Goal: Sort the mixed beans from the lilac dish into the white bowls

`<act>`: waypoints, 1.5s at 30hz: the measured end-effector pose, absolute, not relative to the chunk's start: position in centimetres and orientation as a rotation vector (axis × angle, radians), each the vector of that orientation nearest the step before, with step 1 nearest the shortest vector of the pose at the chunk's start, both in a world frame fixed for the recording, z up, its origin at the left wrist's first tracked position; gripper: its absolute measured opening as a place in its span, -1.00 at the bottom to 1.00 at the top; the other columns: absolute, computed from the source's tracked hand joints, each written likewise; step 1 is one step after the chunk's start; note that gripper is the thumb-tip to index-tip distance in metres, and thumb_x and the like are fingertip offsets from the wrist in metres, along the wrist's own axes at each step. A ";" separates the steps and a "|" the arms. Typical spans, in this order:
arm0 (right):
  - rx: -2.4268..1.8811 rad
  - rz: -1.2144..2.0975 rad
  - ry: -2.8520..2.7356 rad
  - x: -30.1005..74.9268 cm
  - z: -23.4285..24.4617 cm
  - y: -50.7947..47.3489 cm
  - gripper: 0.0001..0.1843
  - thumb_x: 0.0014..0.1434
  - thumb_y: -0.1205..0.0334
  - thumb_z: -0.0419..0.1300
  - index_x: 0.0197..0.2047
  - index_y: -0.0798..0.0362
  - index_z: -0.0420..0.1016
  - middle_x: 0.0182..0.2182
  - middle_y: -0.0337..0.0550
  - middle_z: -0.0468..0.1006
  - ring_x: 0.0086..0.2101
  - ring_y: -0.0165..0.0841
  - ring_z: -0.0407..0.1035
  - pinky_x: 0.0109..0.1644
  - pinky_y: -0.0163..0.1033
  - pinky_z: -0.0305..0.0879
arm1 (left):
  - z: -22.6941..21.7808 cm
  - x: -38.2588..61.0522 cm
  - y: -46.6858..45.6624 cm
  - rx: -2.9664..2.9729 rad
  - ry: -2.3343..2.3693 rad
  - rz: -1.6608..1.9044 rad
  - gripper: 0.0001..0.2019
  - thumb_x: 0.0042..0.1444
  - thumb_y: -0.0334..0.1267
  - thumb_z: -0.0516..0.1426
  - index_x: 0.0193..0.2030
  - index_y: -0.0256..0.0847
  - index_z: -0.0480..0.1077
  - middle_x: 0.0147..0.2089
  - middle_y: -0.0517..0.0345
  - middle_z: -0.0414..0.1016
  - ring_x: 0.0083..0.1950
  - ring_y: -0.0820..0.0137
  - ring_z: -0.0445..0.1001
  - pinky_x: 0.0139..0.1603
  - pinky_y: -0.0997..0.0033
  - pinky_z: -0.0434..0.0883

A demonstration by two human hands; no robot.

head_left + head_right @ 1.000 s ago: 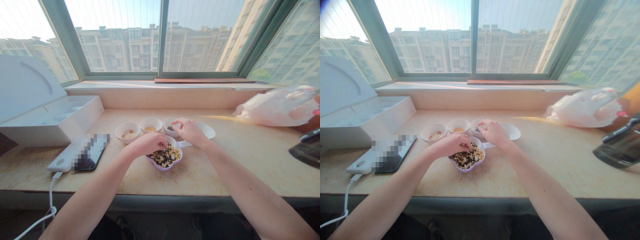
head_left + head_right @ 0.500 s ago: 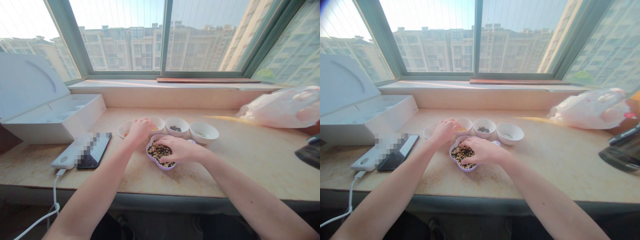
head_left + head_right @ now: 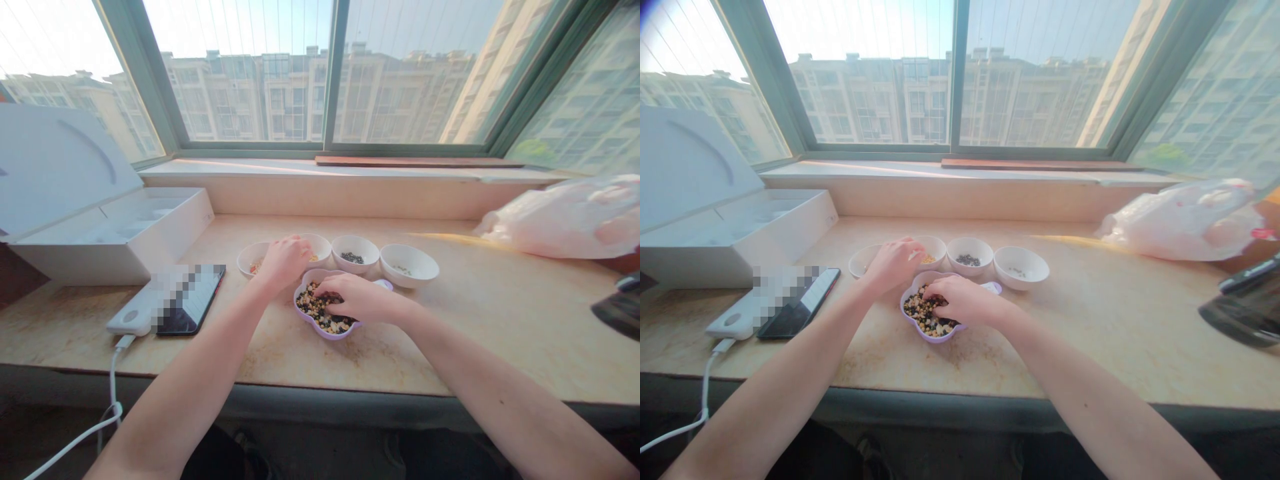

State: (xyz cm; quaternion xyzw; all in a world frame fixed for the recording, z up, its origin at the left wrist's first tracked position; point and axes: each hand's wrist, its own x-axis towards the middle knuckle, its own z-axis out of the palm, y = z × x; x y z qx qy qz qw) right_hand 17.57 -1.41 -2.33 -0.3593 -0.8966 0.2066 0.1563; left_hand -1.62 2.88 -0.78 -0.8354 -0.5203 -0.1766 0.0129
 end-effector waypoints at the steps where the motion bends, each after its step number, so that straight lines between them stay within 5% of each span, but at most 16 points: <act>1: -1.034 0.590 -2.592 17.6 -2.4 -1.4 -0.80 0.08 0.46 0.30 -0.24 0.04 0.69 -0.23 -0.11 0.70 -0.19 -0.19 0.55 -0.06 -0.18 0.42 | -0.8 -1.6 2.9 -2.610 -1.613 -0.558 -0.66 0.36 -0.30 -0.03 -0.23 -0.21 0.58 -0.08 -0.02 0.62 -0.07 0.21 0.57 -0.02 0.26 0.40; 27: -1.033 0.693 -2.470 17.9 -2.1 -1.6 -0.60 0.12 0.48 0.20 -0.06 -0.06 0.69 -0.15 -0.19 0.73 -0.18 -0.19 0.59 -0.02 -0.16 0.48 | -1.3 -1.8 3.1 -2.677 -1.608 -0.642 -0.69 0.36 -0.28 0.01 -0.14 -0.19 0.61 -0.04 -0.01 0.62 -0.04 0.20 0.58 0.00 0.26 0.43; 37: -1.049 0.727 -2.332 18.2 -2.3 -1.3 -0.75 0.29 0.38 0.17 -0.04 -0.02 0.61 -0.14 -0.16 0.72 -0.12 -0.26 0.59 0.06 -0.13 0.43 | -0.9 -2.3 3.1 -2.697 -1.615 -0.892 -0.67 0.37 -0.36 0.00 -0.02 -0.20 0.61 0.03 -0.01 0.63 0.05 0.25 0.58 0.17 0.27 0.45; 45: -1.085 1.078 -1.666 19.1 -1.8 -0.2 -0.47 0.16 0.13 0.38 0.16 0.06 0.40 -0.32 -0.17 0.69 -0.36 -0.35 0.49 -0.23 -0.23 0.39 | -1.0 -1.1 2.3 -2.983 -1.310 -1.136 -0.77 0.33 -0.29 0.16 0.05 -0.16 0.59 -0.03 0.05 0.63 -0.11 0.37 0.59 0.05 0.33 0.51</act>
